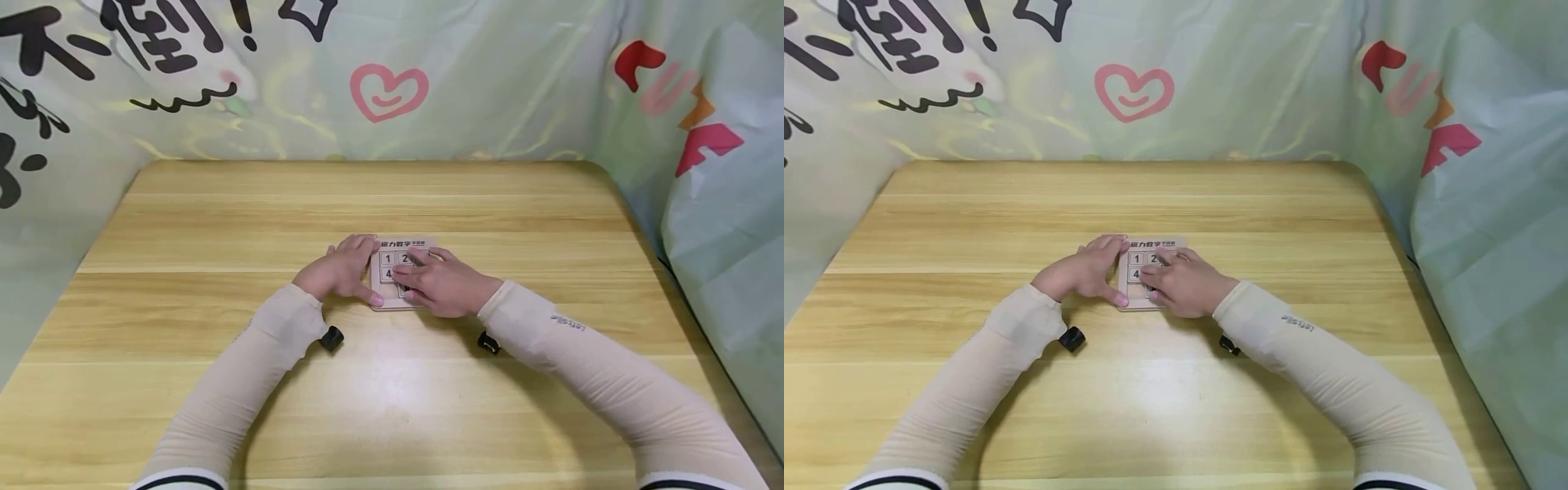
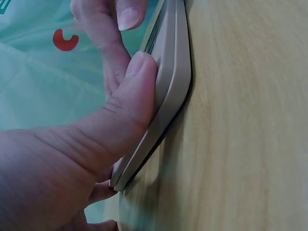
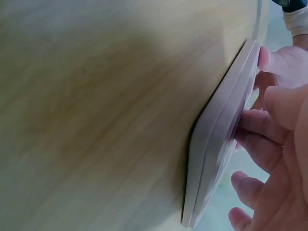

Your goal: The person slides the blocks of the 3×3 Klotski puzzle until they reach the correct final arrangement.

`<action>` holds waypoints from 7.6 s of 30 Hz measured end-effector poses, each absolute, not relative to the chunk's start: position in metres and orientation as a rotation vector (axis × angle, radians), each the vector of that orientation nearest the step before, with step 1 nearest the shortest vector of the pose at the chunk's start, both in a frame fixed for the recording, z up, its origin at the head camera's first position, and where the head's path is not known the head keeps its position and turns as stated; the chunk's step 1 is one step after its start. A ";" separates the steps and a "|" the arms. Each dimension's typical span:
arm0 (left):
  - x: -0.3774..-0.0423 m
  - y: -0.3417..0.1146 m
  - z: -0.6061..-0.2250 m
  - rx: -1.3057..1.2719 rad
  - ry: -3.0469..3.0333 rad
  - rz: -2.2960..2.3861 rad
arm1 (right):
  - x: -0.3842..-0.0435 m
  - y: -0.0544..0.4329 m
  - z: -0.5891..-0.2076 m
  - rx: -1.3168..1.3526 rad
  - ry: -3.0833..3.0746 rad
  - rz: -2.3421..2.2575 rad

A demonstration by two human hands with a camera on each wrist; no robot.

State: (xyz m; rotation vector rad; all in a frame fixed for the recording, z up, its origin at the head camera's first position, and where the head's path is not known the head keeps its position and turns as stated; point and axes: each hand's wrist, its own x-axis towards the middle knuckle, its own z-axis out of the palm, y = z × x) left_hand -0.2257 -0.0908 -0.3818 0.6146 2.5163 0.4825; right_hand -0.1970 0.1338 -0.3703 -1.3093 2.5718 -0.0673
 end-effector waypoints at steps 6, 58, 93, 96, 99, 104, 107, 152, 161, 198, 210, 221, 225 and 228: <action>-0.226 -0.092 -0.381 0.614 2.518 0.491 | -0.197 0.132 -0.370 -1.271 2.584 -0.088; -0.225 -0.092 -0.379 0.613 2.527 0.507 | -0.174 0.148 -0.363 -1.329 2.571 0.002; -0.223 -0.090 -0.386 0.608 2.520 0.501 | -0.180 0.124 -0.370 -1.287 2.581 -0.038; -0.223 -0.090 -0.386 0.613 2.523 0.510 | -0.175 0.127 -0.363 -1.293 2.601 -0.007; -0.223 -0.091 -0.385 0.618 2.531 0.508 | -0.171 0.134 -0.358 -1.311 2.598 -0.012; -0.223 -0.091 -0.384 0.613 2.531 0.507 | -0.175 0.139 -0.364 -1.299 2.651 0.029; -0.223 -0.092 -0.383 0.620 2.525 0.511 | -0.180 0.136 -0.370 -1.300 2.684 0.017; -0.224 -0.091 -0.386 0.632 2.515 0.536 | -0.170 0.165 -0.364 -1.247 2.669 -0.013; -0.224 -0.092 -0.386 0.618 2.517 0.533 | -0.178 0.151 -0.363 -1.307 2.656 -0.044; -0.223 -0.091 -0.386 0.621 2.532 0.522 | -0.182 0.127 -0.361 -1.307 2.661 0.055; -0.223 -0.091 -0.383 0.627 2.535 0.510 | -0.173 0.137 -0.361 -1.390 2.517 -0.121; -0.226 -0.094 -0.385 0.624 2.525 0.522 | -0.180 0.174 -0.364 -1.243 2.688 -0.192; -0.225 -0.094 -0.385 0.618 2.515 0.541 | -0.181 0.177 -0.367 -1.239 2.694 -0.203; -0.225 -0.093 -0.385 0.611 2.511 0.541 | -0.182 0.178 -0.368 -1.250 2.691 -0.207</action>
